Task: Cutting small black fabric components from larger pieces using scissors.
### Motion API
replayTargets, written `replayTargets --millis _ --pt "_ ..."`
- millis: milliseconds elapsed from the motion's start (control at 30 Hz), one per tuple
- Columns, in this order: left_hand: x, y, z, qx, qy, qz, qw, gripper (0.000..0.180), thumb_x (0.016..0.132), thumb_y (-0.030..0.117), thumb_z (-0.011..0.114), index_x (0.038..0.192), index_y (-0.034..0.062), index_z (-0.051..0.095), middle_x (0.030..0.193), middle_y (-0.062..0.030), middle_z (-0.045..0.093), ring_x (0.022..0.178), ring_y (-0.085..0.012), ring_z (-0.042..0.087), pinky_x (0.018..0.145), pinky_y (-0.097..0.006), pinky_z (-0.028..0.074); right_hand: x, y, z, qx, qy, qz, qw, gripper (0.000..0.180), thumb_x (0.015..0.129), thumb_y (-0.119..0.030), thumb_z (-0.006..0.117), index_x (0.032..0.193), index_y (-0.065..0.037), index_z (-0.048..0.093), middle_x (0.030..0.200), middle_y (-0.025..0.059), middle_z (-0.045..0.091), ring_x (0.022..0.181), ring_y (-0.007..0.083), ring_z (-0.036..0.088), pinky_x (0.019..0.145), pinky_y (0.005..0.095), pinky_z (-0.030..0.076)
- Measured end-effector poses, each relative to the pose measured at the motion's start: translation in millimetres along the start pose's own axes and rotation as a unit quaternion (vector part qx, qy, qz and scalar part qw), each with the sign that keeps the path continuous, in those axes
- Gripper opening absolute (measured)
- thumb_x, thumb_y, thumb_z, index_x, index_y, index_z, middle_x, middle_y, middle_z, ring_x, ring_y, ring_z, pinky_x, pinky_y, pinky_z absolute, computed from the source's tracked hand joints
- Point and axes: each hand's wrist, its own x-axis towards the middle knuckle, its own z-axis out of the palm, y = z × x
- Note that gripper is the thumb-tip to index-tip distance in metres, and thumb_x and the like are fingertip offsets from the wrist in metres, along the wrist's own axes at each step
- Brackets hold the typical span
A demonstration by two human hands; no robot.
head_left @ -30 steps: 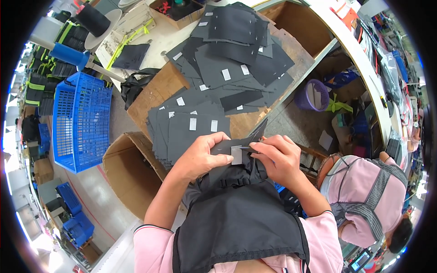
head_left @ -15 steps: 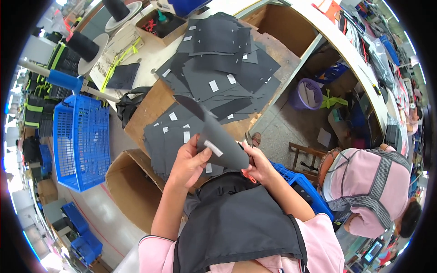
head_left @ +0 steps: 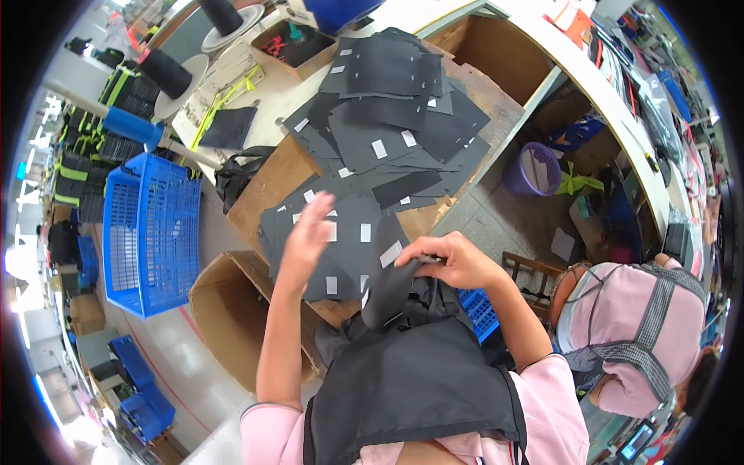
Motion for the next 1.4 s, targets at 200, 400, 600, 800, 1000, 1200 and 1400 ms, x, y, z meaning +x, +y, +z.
replayTargets --millis 200,400,600,800,1000,1200,1400 --pt "20 25 36 -0.122 -0.272 -0.169 0.939 0.06 0.077 0.025 0.074 0.126 -0.0001 0.049 0.11 -0.0111 0.059 0.102 -0.0169 0.056 0.088 -0.03 0.045 -3 0 -6 -0.119 -0.026 -0.062 0.991 0.036 0.074 0.01 0.06 0.106 -0.007 0.061 0.095 0.0089 0.066 0.088 0.026 0.065 0.078 0.0342 0.049" --pt "1 23 53 -0.24 -0.115 -0.24 0.934 0.025 0.081 0.021 0.072 0.094 0.004 0.058 0.082 -0.0014 0.06 0.072 -0.0082 0.057 0.066 -0.023 0.048 -11 17 12 -0.14 0.307 0.004 0.942 0.039 0.078 0.004 0.06 0.114 -0.007 0.053 0.095 0.0126 0.065 0.083 0.0261 0.065 0.071 0.0346 0.05" --pt "-10 30 56 -0.255 -0.052 -0.236 0.936 0.024 0.087 0.029 0.063 0.09 0.0062 0.056 0.082 0.0001 0.057 0.074 -0.0068 0.054 0.065 -0.022 0.045 -20 -6 40 -0.286 0.3 -0.064 0.908 0.038 0.07 0.003 0.068 0.105 -0.004 0.055 0.091 0.0103 0.055 0.067 0.0164 0.059 0.056 0.0283 0.047" --pt "-14 36 61 -0.223 -0.038 -0.21 0.951 0.021 0.089 0.028 0.061 0.086 0.0077 0.055 0.079 0.003 0.054 0.072 -0.005 0.048 0.065 -0.021 0.041 -19 -4 37 -0.374 0.261 -0.133 0.88 0.032 0.067 -0.004 0.072 0.097 -0.005 0.06 0.085 0.0108 0.056 0.065 0.0272 0.058 0.055 0.0333 0.047" --pt "-15 35 64 -0.166 -0.029 -0.169 0.971 0.02 0.09 0.024 0.059 0.079 0.0083 0.054 0.071 0.0069 0.046 0.066 -0.0026 0.037 0.059 -0.02 0.031 -17 -7 38 -0.401 0.276 -0.154 0.86 0.027 0.068 -0.004 0.071 0.093 -0.004 0.062 0.079 0.01 0.057 0.064 0.0257 0.058 0.054 0.0326 0.047" --pt "-16 40 64 -0.152 -0.031 -0.169 0.973 0.02 0.09 0.021 0.059 0.076 0.0072 0.054 0.069 0.0065 0.047 0.065 -0.0024 0.039 0.058 -0.02 0.032 -24 -5 40 -0.404 0.299 -0.157 0.85 0.025 0.067 -0.003 0.071 0.09 -0.004 0.063 0.078 0.01 0.057 0.063 0.0255 0.057 0.053 0.0325 0.046" --pt "-17 43 66 -0.152 -0.024 -0.165 0.974 0.02 0.089 0.019 0.059 0.075 0.0054 0.055 0.07 0.0053 0.051 0.064 -0.0026 0.042 0.057 -0.02 0.034 -25 -15 43 -0.405 0.277 -0.14 0.86 0.027 0.067 -0.004 0.071 0.093 -0.004 0.062 0.078 0.0093 0.056 0.062 0.0254 0.057 0.054 0.0321 0.046"
